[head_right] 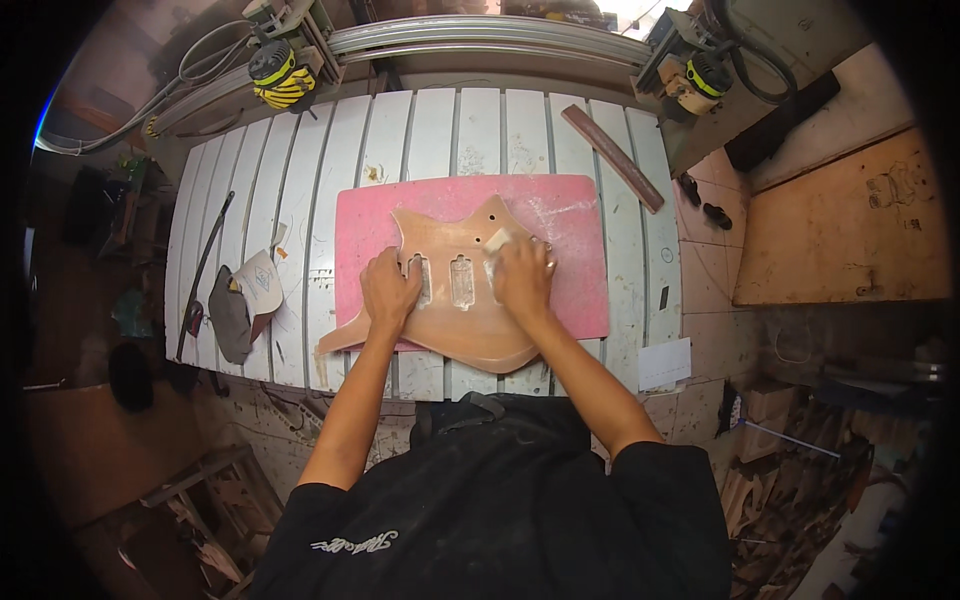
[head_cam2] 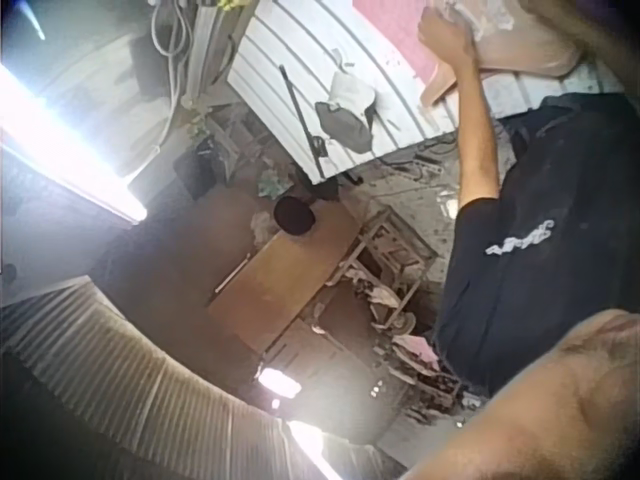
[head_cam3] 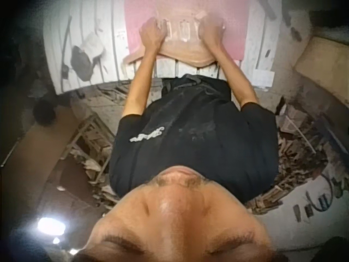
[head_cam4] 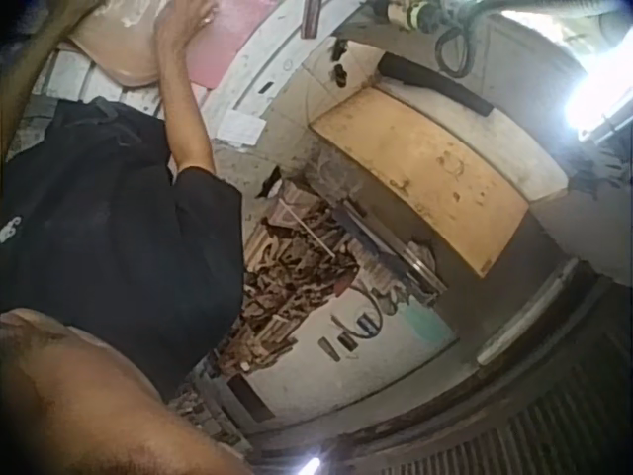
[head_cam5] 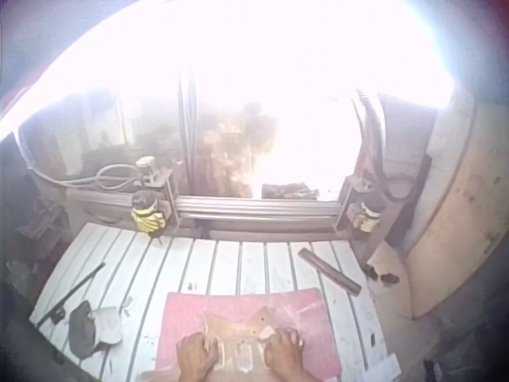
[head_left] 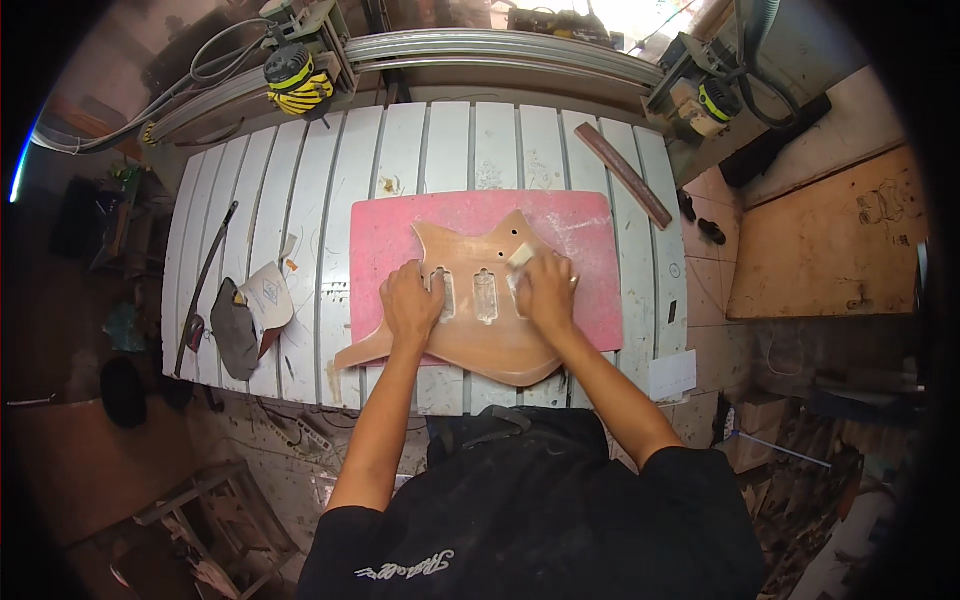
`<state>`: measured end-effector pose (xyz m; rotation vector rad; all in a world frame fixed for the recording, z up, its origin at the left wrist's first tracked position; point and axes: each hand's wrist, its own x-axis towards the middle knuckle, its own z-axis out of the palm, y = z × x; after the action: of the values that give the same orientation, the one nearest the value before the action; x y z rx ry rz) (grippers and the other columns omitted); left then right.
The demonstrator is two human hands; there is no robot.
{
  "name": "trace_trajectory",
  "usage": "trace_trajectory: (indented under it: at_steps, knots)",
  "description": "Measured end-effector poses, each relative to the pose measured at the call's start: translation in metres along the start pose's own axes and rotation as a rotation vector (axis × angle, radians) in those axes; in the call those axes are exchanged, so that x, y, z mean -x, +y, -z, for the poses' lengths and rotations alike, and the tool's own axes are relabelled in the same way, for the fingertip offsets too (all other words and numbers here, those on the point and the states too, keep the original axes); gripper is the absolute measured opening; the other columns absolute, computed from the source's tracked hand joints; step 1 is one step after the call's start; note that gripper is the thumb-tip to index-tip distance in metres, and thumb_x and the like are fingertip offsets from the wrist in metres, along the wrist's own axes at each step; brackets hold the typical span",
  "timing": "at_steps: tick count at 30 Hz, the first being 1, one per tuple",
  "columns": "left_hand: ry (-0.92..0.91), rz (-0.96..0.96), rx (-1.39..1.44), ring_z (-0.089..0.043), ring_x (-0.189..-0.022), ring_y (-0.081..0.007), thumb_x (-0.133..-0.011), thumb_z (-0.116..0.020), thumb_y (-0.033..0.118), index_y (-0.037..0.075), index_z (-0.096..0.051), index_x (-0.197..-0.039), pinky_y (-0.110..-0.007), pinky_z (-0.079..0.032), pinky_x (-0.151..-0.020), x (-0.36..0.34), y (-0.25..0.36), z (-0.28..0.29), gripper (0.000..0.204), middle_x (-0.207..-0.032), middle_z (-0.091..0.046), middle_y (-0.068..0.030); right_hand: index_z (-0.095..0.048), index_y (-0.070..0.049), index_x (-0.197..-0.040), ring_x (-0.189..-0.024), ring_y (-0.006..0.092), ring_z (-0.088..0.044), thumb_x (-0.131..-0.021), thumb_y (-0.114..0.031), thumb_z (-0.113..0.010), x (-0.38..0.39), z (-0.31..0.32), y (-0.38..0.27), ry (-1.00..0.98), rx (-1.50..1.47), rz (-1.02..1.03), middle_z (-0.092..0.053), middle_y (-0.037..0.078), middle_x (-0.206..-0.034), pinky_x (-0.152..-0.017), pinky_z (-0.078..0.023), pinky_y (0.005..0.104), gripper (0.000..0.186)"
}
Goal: The person sands the surface of a wooden guitar body by hand using a small sanding block, moving it across different areas of the face and sides of the instrument.
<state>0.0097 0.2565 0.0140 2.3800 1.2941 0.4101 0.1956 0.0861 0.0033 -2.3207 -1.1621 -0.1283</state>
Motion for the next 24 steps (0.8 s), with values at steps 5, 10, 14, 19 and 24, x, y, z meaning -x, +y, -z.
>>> trace_trajectory:
  at_steps: [5,10,14,19,24]
  knots:
    - [0.013,0.001,0.008,-0.066,-0.097,-0.0391,-0.092,-0.074,0.035,0.002,-0.07,-0.101,-0.052,-0.047,-0.094,0.001,-0.003,0.002,0.033,-0.092,-0.071,-0.0201,-0.072,-0.012,-0.111,-0.126,0.0413,-0.055,-0.088,-0.014,-0.075,-0.041,0.012,0.021,-0.143,-0.077,-0.243,-0.064,0.013,-0.137,-0.107,-0.04,0.0559,0.024]
    - [-0.023,0.024,-0.007,-0.066,-0.097,-0.0392,-0.092,-0.074,0.034,0.003,-0.07,-0.1,-0.052,-0.047,-0.094,0.0,0.001,0.003,0.033,-0.092,-0.071,-0.0202,-0.068,-0.01,-0.106,-0.122,0.0408,-0.054,-0.092,-0.02,-0.073,0.015,-0.001,-0.003,-0.049,-0.067,0.121,-0.062,0.016,-0.13,-0.102,-0.039,0.0605,0.018]
    - [0.0,0.012,0.008,-0.066,-0.098,-0.0391,-0.092,-0.074,0.034,0.002,-0.07,-0.1,-0.052,-0.047,-0.094,-0.001,-0.003,0.0,0.033,-0.093,-0.071,-0.0202,-0.069,-0.011,-0.106,-0.126,0.0398,-0.054,-0.09,-0.019,-0.075,-0.022,0.001,0.018,-0.198,-0.045,-0.072,-0.062,0.014,-0.134,-0.105,-0.038,0.0602,0.019]
    - [-0.026,0.03,0.0,-0.066,-0.098,-0.0393,-0.092,-0.074,0.034,0.002,-0.07,-0.104,-0.052,-0.047,-0.094,0.0,0.0,0.003,0.034,-0.095,-0.072,-0.0201,-0.069,-0.011,-0.108,-0.121,0.0399,-0.055,-0.093,-0.017,-0.073,0.01,-0.001,-0.008,-0.057,-0.045,0.07,-0.063,0.014,-0.13,-0.102,-0.039,0.0601,0.016]
    - [-0.011,0.018,-0.009,-0.066,-0.099,-0.0391,-0.092,-0.073,0.033,0.002,-0.071,-0.106,-0.051,-0.047,-0.095,0.005,-0.005,0.002,0.034,-0.095,-0.072,-0.0199,-0.07,-0.013,-0.111,-0.121,0.0407,-0.056,-0.092,-0.02,-0.074,-0.048,0.001,0.02,-0.074,-0.091,-0.191,-0.063,0.016,-0.13,-0.103,-0.042,0.0592,0.022]
